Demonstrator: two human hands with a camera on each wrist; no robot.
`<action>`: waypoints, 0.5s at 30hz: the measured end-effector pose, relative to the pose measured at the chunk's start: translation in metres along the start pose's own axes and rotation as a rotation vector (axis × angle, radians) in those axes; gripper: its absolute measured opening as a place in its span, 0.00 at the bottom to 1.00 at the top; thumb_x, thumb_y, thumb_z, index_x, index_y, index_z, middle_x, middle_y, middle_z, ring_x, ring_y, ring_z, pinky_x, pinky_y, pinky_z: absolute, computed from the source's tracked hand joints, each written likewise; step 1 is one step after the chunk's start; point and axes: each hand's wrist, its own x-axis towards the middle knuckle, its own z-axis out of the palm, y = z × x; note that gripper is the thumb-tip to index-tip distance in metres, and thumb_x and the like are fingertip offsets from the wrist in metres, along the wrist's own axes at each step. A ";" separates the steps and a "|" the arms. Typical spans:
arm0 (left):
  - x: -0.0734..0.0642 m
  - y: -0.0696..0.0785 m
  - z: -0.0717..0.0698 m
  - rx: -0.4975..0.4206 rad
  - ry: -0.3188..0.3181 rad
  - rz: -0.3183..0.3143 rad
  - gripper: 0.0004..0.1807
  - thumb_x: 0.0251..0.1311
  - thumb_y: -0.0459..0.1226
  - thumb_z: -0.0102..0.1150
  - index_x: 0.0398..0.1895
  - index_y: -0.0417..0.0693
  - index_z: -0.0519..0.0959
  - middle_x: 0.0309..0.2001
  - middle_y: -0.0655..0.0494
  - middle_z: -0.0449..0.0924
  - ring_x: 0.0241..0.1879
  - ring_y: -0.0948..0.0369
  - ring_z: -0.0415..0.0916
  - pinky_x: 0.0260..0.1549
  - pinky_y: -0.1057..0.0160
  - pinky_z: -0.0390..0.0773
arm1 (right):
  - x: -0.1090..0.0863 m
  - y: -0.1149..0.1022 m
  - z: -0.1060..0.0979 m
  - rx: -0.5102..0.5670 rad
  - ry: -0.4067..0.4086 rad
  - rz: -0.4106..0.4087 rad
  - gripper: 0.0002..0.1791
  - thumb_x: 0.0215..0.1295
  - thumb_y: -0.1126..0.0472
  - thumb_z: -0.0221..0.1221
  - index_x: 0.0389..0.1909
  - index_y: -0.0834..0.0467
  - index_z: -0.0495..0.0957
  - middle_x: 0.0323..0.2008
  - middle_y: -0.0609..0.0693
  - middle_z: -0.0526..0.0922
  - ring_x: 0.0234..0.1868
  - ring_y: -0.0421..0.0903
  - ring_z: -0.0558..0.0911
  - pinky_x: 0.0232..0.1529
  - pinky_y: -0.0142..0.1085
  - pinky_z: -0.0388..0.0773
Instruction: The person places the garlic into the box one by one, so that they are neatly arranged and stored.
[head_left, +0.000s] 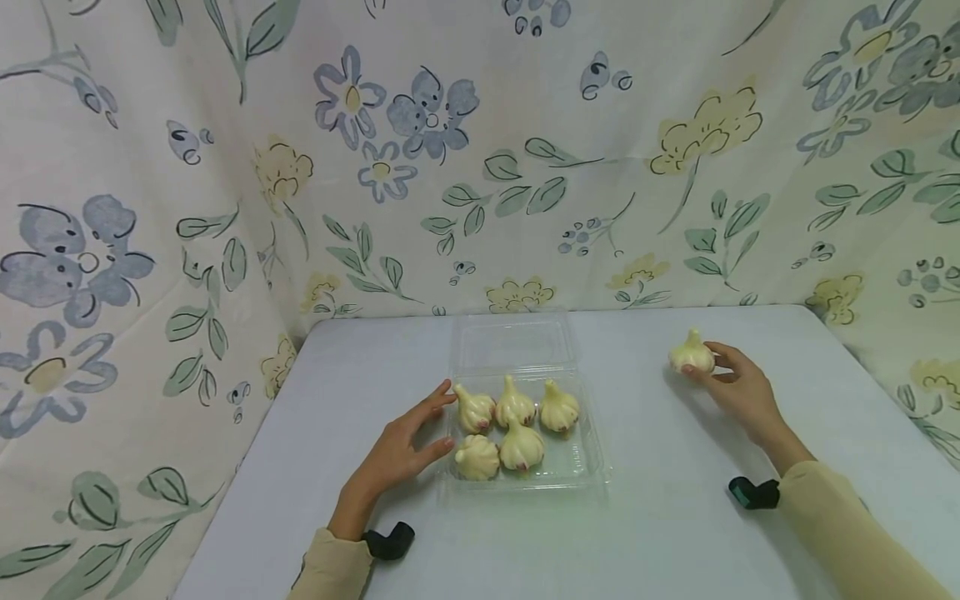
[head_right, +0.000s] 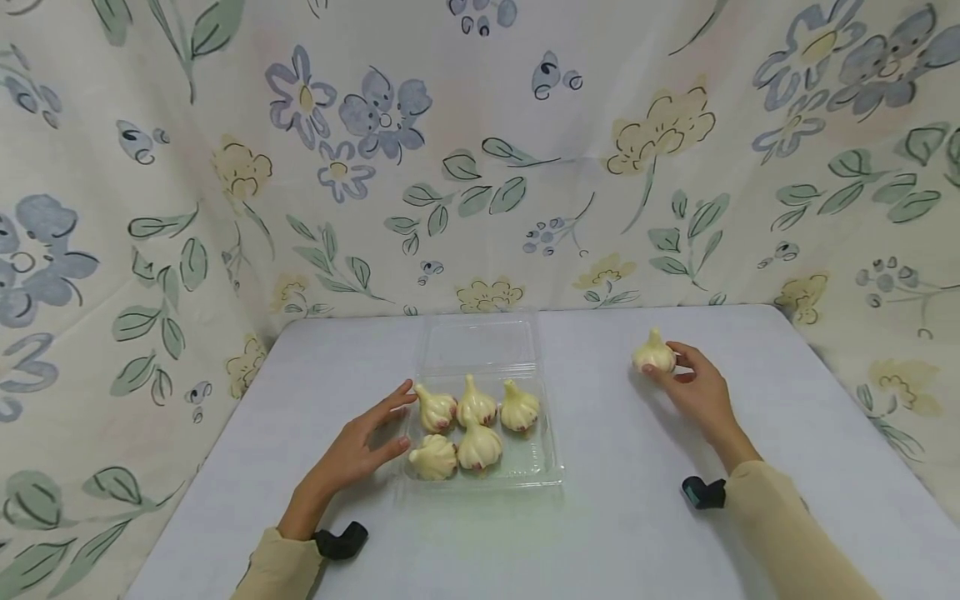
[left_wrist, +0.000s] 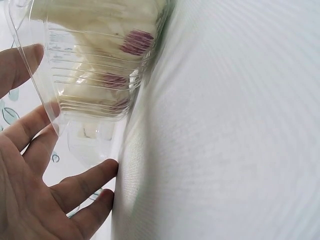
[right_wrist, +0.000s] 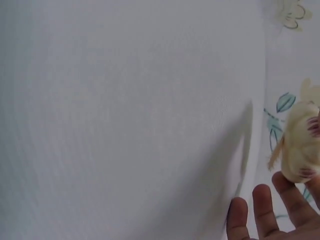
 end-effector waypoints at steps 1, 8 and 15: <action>0.000 0.000 0.000 0.002 0.000 0.001 0.35 0.67 0.48 0.64 0.76 0.64 0.65 0.81 0.65 0.54 0.68 0.47 0.75 0.66 0.33 0.68 | -0.002 -0.002 0.002 0.005 -0.002 -0.006 0.48 0.69 0.34 0.58 0.78 0.59 0.57 0.68 0.71 0.68 0.59 0.67 0.75 0.35 0.32 0.73; 0.000 0.001 -0.001 0.010 0.001 0.005 0.34 0.68 0.48 0.63 0.76 0.64 0.65 0.81 0.63 0.54 0.67 0.47 0.76 0.65 0.32 0.69 | -0.015 -0.019 0.011 0.047 -0.032 -0.061 0.45 0.70 0.37 0.59 0.78 0.58 0.59 0.67 0.70 0.71 0.59 0.64 0.75 0.35 0.35 0.75; 0.000 0.001 0.000 0.017 -0.002 0.005 0.34 0.68 0.49 0.62 0.76 0.63 0.65 0.81 0.63 0.54 0.67 0.47 0.76 0.65 0.32 0.69 | -0.028 -0.039 0.020 0.054 -0.042 -0.172 0.39 0.71 0.42 0.61 0.76 0.56 0.63 0.64 0.65 0.75 0.54 0.56 0.76 0.35 0.36 0.76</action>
